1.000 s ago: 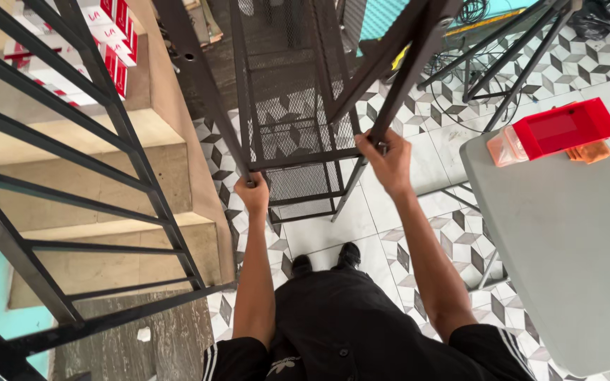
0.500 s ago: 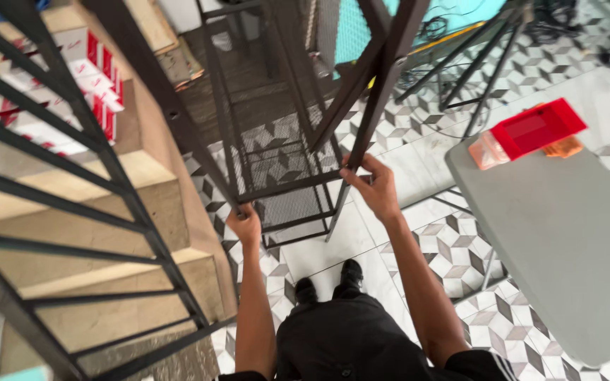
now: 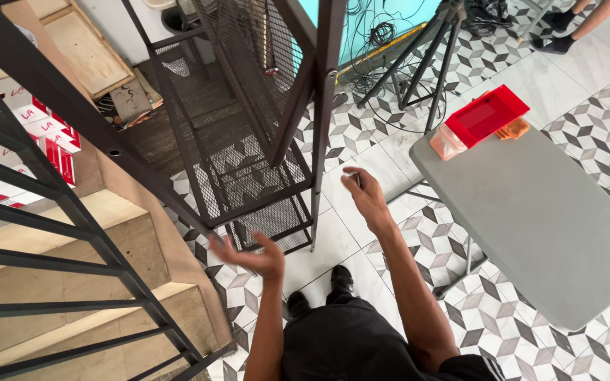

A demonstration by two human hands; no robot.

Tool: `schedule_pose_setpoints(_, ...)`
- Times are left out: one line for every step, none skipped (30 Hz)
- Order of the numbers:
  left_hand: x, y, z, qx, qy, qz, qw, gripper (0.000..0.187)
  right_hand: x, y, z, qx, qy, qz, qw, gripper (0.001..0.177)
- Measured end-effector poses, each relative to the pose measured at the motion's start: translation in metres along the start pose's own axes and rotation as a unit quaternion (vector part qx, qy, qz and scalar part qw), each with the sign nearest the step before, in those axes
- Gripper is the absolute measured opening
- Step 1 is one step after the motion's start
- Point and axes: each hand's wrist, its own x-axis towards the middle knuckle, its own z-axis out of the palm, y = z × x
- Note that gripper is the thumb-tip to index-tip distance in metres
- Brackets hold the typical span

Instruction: The person places a towel and a red tray on a table, then uses an Allen key to tighten bolts on a black metal mesh shelving unit. They move around the unit to access different joints, securing the frame together.

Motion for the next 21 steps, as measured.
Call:
schedule_pose_setpoints(0.005,0.013,0.007,-0.022,-0.012,0.026,0.999,0.055,-0.001,-0.003,-0.001,0.055,-0.013,-0.008,0.998,0.035)
schedule_pose_setpoints(0.011,0.025,0.014,-0.045,-0.022,0.053,0.997,0.047,-0.001,-0.007,-0.002,0.111,-0.027,-0.017,0.993,0.034)
schedule_pose_setpoints(0.021,0.037,0.021,-0.067,-0.033,0.079,0.994,0.041,-0.003,-0.012,-0.002,0.166,-0.040,-0.026,0.985,0.035)
schedule_pose_setpoints(0.033,0.047,0.027,-0.098,-0.040,0.086,0.991,0.039,-0.005,-0.018,-0.001,0.167,-0.036,-0.037,0.985,0.034)
schedule_pose_setpoints(0.046,0.058,0.033,-0.129,-0.048,0.093,0.986,0.037,-0.008,-0.024,0.000,0.168,-0.031,-0.048,0.984,0.033)
schedule_pose_setpoints(0.061,0.071,0.040,-0.161,-0.055,0.099,0.980,0.036,-0.011,-0.032,0.001,0.169,-0.026,-0.060,0.983,0.033)
schedule_pose_setpoints(0.078,0.081,0.043,-0.167,-0.067,0.126,0.976,0.036,-0.013,-0.039,0.001,0.174,-0.029,-0.078,0.981,0.032)
schedule_pose_setpoints(0.097,0.091,0.045,-0.172,-0.079,0.152,0.970,0.037,-0.017,-0.046,0.002,0.179,-0.033,-0.095,0.979,0.032)
schedule_pose_setpoints(0.115,0.102,0.049,-0.198,-0.091,0.153,0.964,0.034,-0.021,-0.052,0.001,0.184,-0.036,-0.112,0.976,0.031)
schedule_pose_setpoints(0.133,0.112,0.055,-0.224,-0.103,0.154,0.957,0.033,-0.024,-0.058,0.000,0.181,-0.040,-0.122,0.975,0.031)
schedule_pose_setpoints(0.152,0.121,0.061,-0.258,-0.115,0.157,0.946,0.031,-0.028,-0.064,-0.002,0.177,-0.043,-0.131,0.974,0.031)
schedule_pose_setpoints(0.170,0.130,0.069,-0.292,-0.125,0.159,0.935,0.030,-0.031,-0.069,-0.003,0.173,-0.046,-0.141,0.974,0.031)
schedule_pose_setpoints(0.189,0.137,0.076,-0.322,-0.136,0.164,0.922,0.031,-0.033,-0.075,-0.004,0.174,-0.043,-0.147,0.973,0.031)
schedule_pose_setpoints(0.206,0.143,0.083,-0.352,-0.146,0.168,0.909,0.032,-0.035,-0.079,-0.004,0.176,-0.041,-0.152,0.972,0.031)
schedule_pose_setpoints(0.220,0.150,0.091,-0.360,-0.168,0.158,0.904,0.037,-0.038,-0.084,-0.004,0.177,-0.039,-0.158,0.971,0.031)
schedule_pose_setpoints(0.233,0.156,0.099,-0.367,-0.189,0.149,0.899,0.042,-0.040,-0.088,-0.005,0.177,-0.039,-0.162,0.970,0.031)
schedule_pose_setpoints(0.244,0.162,0.110,-0.385,-0.212,0.163,0.883,0.045,-0.042,-0.091,-0.006,0.178,-0.040,-0.165,0.969,0.031)
schedule_pose_setpoints(0.254,0.166,0.122,-0.402,-0.235,0.177,0.867,0.049,-0.043,-0.094,-0.006,0.178,-0.041,-0.169,0.969,0.031)
schedule_pose_setpoints(0.262,0.170,0.131,-0.419,-0.258,0.190,0.849,0.053,-0.044,-0.097,-0.005,0.180,-0.042,-0.170,0.968,0.031)
schedule_pose_setpoints(0.265,0.173,0.140,-0.417,-0.272,0.201,0.844,0.055,-0.044,-0.098,-0.005,0.183,-0.044,-0.172,0.967,0.030)
schedule_pose_setpoints(0.265,0.176,0.148,-0.414,-0.285,0.211,0.838,0.058,-0.044,-0.100,-0.004,0.186,-0.046,-0.173,0.966,0.030)
